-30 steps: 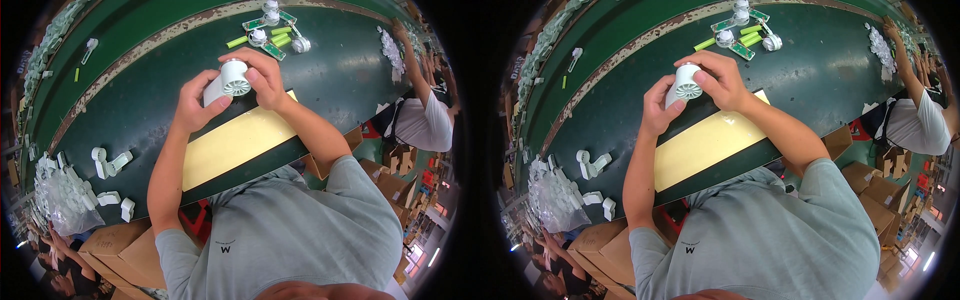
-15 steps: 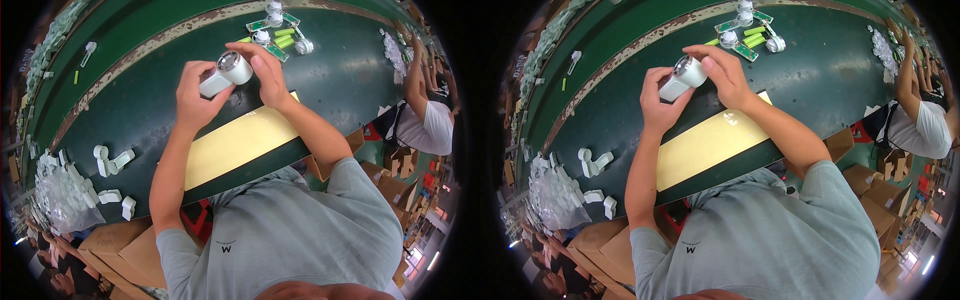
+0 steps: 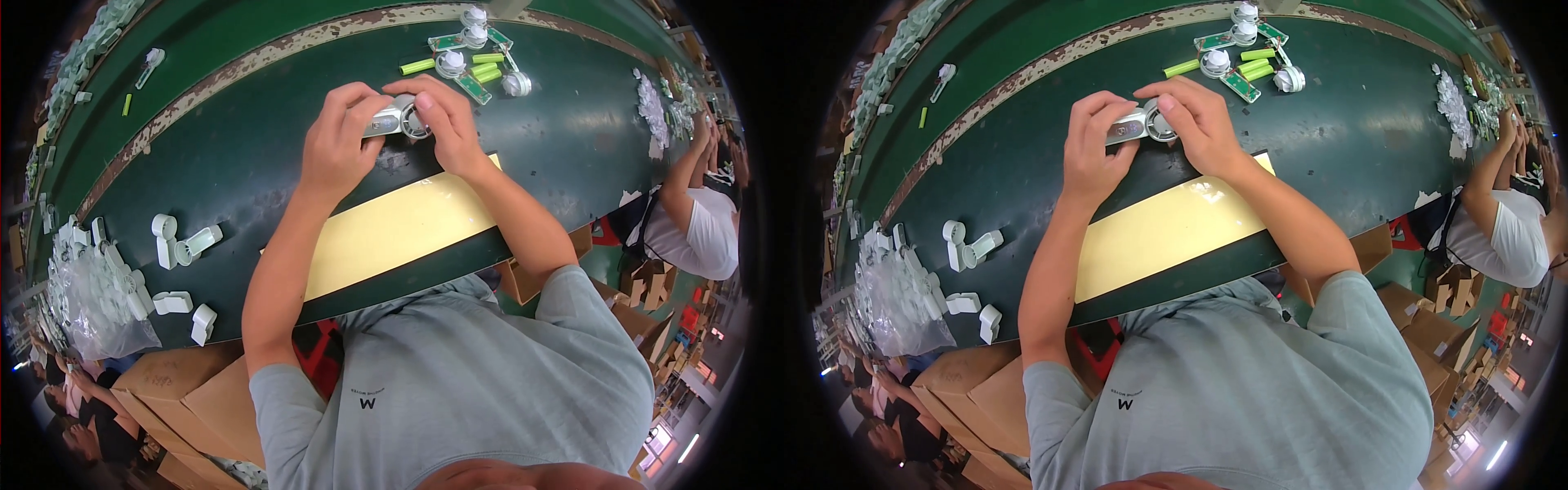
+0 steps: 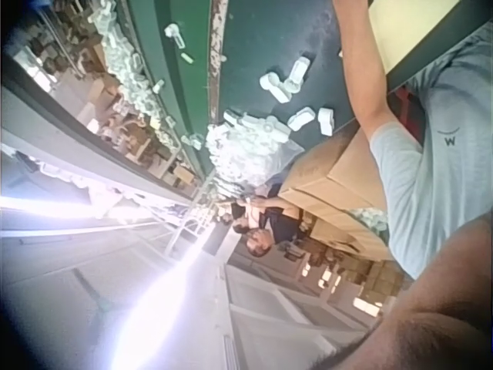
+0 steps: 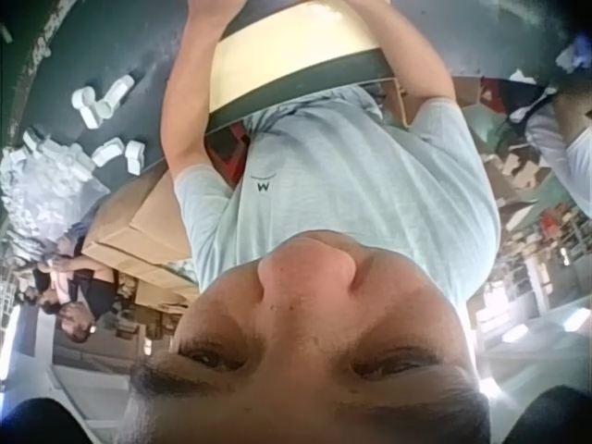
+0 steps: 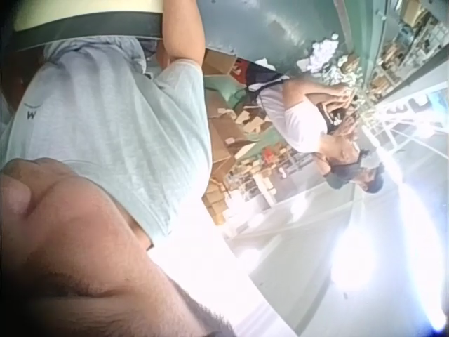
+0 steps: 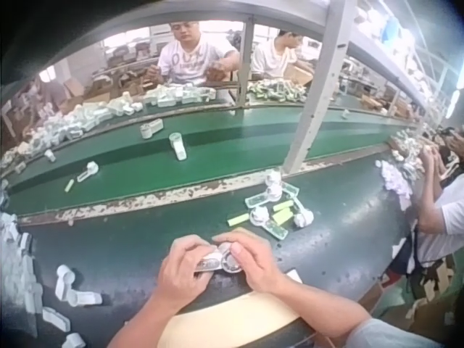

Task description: The person assembles plastic hand fans by hand, combining plastic casings, fan blades, battery compartments, and circuit boards.

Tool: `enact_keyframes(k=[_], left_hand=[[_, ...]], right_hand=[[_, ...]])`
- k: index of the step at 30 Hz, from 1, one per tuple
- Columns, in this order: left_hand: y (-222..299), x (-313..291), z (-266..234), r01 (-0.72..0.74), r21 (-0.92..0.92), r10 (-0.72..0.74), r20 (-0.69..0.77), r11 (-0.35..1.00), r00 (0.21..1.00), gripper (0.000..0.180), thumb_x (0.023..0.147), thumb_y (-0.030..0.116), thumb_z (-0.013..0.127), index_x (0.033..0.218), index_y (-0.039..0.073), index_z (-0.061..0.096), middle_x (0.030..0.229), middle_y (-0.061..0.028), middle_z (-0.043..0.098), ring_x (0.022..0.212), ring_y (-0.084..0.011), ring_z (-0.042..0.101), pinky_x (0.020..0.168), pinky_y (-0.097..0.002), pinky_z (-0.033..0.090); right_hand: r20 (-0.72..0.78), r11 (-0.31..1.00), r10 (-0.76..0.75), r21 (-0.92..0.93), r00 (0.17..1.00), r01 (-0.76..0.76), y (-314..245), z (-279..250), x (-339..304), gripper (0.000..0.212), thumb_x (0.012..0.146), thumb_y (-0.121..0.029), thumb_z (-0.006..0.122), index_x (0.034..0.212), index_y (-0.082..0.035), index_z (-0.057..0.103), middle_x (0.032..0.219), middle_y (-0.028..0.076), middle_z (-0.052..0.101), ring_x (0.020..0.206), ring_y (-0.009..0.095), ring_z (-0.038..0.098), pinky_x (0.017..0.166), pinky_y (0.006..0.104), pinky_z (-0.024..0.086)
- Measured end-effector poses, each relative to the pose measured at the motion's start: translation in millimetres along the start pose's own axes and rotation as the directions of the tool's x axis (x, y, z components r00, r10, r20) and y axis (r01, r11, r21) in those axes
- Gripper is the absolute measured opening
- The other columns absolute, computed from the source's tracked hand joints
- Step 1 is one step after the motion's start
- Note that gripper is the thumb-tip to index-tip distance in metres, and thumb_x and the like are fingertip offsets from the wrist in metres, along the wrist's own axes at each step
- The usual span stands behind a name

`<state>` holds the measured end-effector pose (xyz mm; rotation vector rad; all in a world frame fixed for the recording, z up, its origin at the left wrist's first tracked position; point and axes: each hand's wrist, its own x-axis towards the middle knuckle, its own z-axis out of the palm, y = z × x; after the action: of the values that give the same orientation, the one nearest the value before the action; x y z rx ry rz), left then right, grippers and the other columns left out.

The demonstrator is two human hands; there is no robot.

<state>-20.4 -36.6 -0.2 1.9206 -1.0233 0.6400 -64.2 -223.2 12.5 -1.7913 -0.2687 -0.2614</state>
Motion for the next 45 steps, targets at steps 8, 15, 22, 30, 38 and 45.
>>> enact_keyframes(k=[8,15,22,30,38,45], left_hand=[[-1.1,-2.7,0.1,0.477,-0.474,-0.369,0.308,0.740,0.877,0.057,0.080,0.021,0.082,0.127,0.003,0.057,0.107,-0.0147,0.067,0.096,-0.0241,0.067,0.083,-0.0327,0.054],[15.4,1.6,-1.9,0.427,-0.317,-0.302,0.373,0.847,0.877,0.049,0.078,0.024,0.082,0.118,0.004,0.062,0.099,-0.0145,0.070,0.084,-0.0268,0.070,0.074,-0.0355,0.055],[27.2,-1.6,2.0,0.268,-0.118,-0.199,0.410,0.956,0.890,0.053,0.077,0.038,0.082,0.112,0.004,0.062,0.088,-0.0174,0.070,0.073,-0.0352,0.070,0.064,-0.0413,0.056],[39.3,3.8,5.1,0.223,-0.131,-0.150,0.422,0.966,0.894,0.043,0.079,0.031,0.077,0.095,0.000,0.053,0.076,-0.0198,0.066,0.066,-0.0391,0.065,0.060,-0.0455,0.053],[39.2,6.2,9.0,0.200,-0.191,-0.105,0.418,0.961,0.902,0.042,0.080,0.030,0.077,0.097,-0.001,0.054,0.076,-0.0203,0.065,0.067,-0.0388,0.066,0.062,-0.0445,0.053],[24.7,3.0,3.0,0.082,-0.149,-0.047,0.224,0.985,0.973,0.050,0.072,0.024,0.083,0.112,0.002,0.061,0.093,-0.0158,0.069,0.079,-0.0341,0.069,0.068,-0.0413,0.057]], right_hand=[[-0.151,0.981,-0.177,0.047,0.973,0.186,5.4,-4.5,1.5,0.036,0.098,-0.024,0.052,0.121,0.001,0.064,0.101,0.009,0.061,0.087,0.015,0.056,0.074,0.0273,0.045],[-0.181,0.960,-0.280,-0.063,0.943,0.273,9.5,-5.9,-0.5,0.030,0.099,-0.022,0.049,0.098,0.003,0.066,0.089,0.010,0.063,0.078,0.019,0.058,0.070,0.0296,0.046],[-0.268,0.994,-0.106,-0.017,0.958,0.105,4.5,0.0,-4.0,0.038,0.101,-0.023,0.047,0.080,0.001,0.067,0.075,0.009,0.065,0.066,0.015,0.056,0.061,0.0298,0.043],[-0.271,0.993,-0.121,-0.039,0.955,0.115,1.4,-6.3,-3.0,0.036,0.100,-0.016,0.047,0.074,0.004,0.062,0.072,0.009,0.063,0.064,0.014,0.056,0.059,0.0272,0.042],[-0.322,0.996,-0.046,0.052,0.946,0.066,0.8,-8.5,-4.8,0.035,0.099,-0.015,0.049,0.073,0.003,0.063,0.071,0.009,0.064,0.064,0.013,0.057,0.059,0.0284,0.043],[-0.252,0.956,-0.275,0.032,0.928,0.292,5.0,-3.4,6.1,0.046,0.100,-0.029,0.040,0.079,0.004,0.065,0.077,0.015,0.065,0.069,0.022,0.059,0.066,0.0333,0.045]])
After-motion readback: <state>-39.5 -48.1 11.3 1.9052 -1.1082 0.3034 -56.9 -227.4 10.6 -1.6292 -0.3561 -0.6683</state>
